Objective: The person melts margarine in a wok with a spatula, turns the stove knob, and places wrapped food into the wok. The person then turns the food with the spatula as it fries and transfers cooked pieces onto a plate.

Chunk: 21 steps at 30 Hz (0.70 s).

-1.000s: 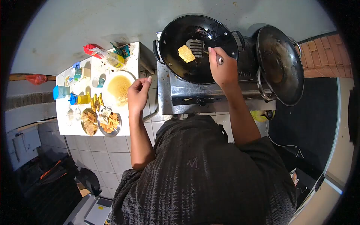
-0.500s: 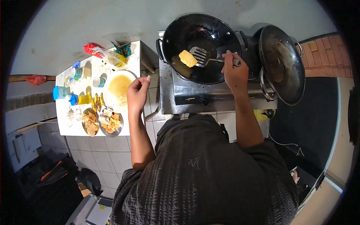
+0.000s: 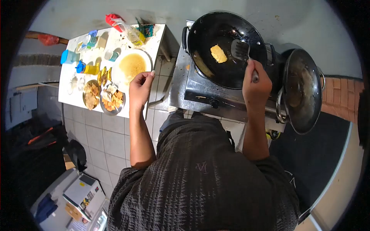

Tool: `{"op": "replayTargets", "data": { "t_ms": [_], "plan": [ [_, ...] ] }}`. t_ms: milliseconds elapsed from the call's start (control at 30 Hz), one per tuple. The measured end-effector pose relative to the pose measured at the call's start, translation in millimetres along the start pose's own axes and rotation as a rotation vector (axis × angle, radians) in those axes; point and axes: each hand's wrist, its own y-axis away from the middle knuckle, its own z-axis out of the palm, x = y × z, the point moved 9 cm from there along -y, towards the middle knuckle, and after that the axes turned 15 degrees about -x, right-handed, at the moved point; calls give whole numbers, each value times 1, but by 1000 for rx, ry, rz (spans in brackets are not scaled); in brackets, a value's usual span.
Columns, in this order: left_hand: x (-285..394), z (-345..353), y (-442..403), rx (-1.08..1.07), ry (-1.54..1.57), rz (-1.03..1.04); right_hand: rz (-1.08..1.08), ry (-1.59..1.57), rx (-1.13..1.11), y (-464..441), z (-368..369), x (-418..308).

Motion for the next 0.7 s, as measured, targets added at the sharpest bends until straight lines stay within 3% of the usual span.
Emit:
{"op": "replayTargets", "data": {
  "t_ms": [233,333,567,633,700],
  "plan": [
    [-31,-7,36,114,13,-96,49,-272,-240,5,23,4],
    [-32,-19,54,174,4,-95,-108,-116,-161,7,22,-9],
    [-82,-119,69,292,-147,-187,17,-178,-42,14,19,-22],
    [-102,-164,69,300,-444,-335,53,-132,34,20,21,-31],
    [-118,-207,60,299,-694,-261,62,-79,90,29,27,-45]
  ]
}}
